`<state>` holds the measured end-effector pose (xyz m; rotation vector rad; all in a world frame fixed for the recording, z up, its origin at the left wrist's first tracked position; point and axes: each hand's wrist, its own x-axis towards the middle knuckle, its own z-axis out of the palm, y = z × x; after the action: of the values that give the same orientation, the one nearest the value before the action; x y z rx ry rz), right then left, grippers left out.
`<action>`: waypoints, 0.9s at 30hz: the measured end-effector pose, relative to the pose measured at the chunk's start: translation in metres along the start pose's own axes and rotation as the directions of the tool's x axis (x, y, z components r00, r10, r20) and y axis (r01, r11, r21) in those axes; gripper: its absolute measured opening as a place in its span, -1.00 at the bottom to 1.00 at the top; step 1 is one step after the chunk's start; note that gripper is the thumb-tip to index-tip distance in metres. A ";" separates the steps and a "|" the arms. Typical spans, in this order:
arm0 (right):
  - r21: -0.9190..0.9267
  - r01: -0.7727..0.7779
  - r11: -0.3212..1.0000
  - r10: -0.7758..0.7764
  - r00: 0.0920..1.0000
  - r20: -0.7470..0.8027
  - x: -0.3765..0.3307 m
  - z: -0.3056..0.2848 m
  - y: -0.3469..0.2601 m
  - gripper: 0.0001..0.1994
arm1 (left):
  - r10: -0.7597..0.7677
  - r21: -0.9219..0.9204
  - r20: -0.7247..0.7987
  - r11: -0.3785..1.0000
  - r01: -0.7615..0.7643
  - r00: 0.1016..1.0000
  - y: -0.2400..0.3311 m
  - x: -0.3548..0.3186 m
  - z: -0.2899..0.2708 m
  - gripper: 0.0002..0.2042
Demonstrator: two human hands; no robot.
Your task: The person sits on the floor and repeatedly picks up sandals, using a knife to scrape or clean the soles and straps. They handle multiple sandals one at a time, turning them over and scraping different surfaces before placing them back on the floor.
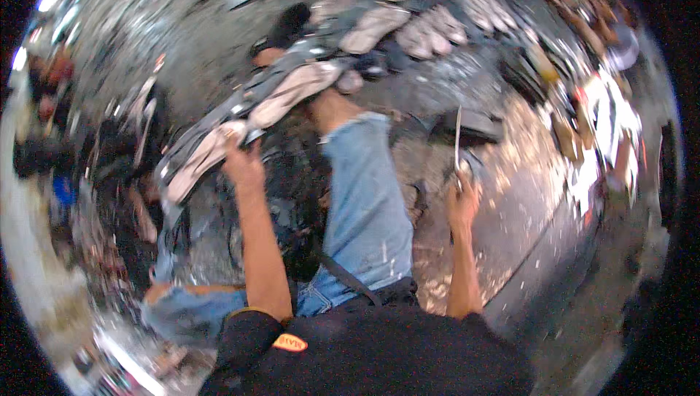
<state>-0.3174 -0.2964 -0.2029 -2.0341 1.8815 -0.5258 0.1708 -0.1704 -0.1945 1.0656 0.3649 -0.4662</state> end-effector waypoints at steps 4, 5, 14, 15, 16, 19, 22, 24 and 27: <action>0.080 0.056 0.995 -0.059 0.998 0.023 0.001 -0.033 -0.096 -0.62 | -0.041 -0.043 -0.113 0.998 0.037 0.993 0.001 -0.017 0.028 -0.50; 0.093 0.122 0.988 -0.123 0.992 0.009 0.013 -0.030 -0.119 -0.65 | -0.024 0.003 -0.067 1.000 0.025 0.997 0.008 -0.011 0.018 -0.52; 0.582 -0.178 0.793 -0.407 0.556 0.725 -0.078 0.025 -0.293 -0.71 | -0.117 0.133 -0.077 0.983 0.126 0.990 0.054 -0.040 -0.011 -0.71; 0.530 -0.209 0.822 -0.376 0.500 0.780 -0.081 0.032 -0.298 -0.68 | -0.130 0.086 -0.045 0.987 0.133 0.991 0.057 -0.043 -0.015 -0.72; 0.537 -0.179 0.824 -0.395 0.498 0.772 -0.082 0.040 -0.301 -0.65 | -0.143 0.041 -0.011 0.989 0.143 0.990 0.060 -0.044 -0.015 -0.72; 0.559 -0.118 0.821 -0.437 0.500 0.747 -0.089 0.055 -0.311 -0.57 | -0.117 0.030 -0.043 0.993 0.118 0.992 0.068 -0.056 -0.005 -0.73; 0.564 0.078 0.822 -0.496 0.584 0.642 -0.088 0.077 -0.316 -0.57 | -0.146 -0.003 0.012 0.989 0.146 0.989 0.067 -0.055 -0.014 -0.77; 0.607 0.101 0.788 -0.525 0.626 0.577 -0.083 0.102 -0.318 -0.57 | -0.176 -0.023 0.046 0.984 0.177 0.983 0.069 -0.055 -0.016 -0.78; 0.626 0.068 0.777 -0.534 0.596 0.599 -0.069 0.125 -0.335 -0.57 | -0.195 -0.008 0.083 0.980 0.197 0.977 0.070 -0.057 -0.016 -0.72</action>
<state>0.0312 -0.2021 -0.1591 -1.7589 0.7344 -0.1794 0.1584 -0.1177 -0.1209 0.9955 0.4024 -0.6802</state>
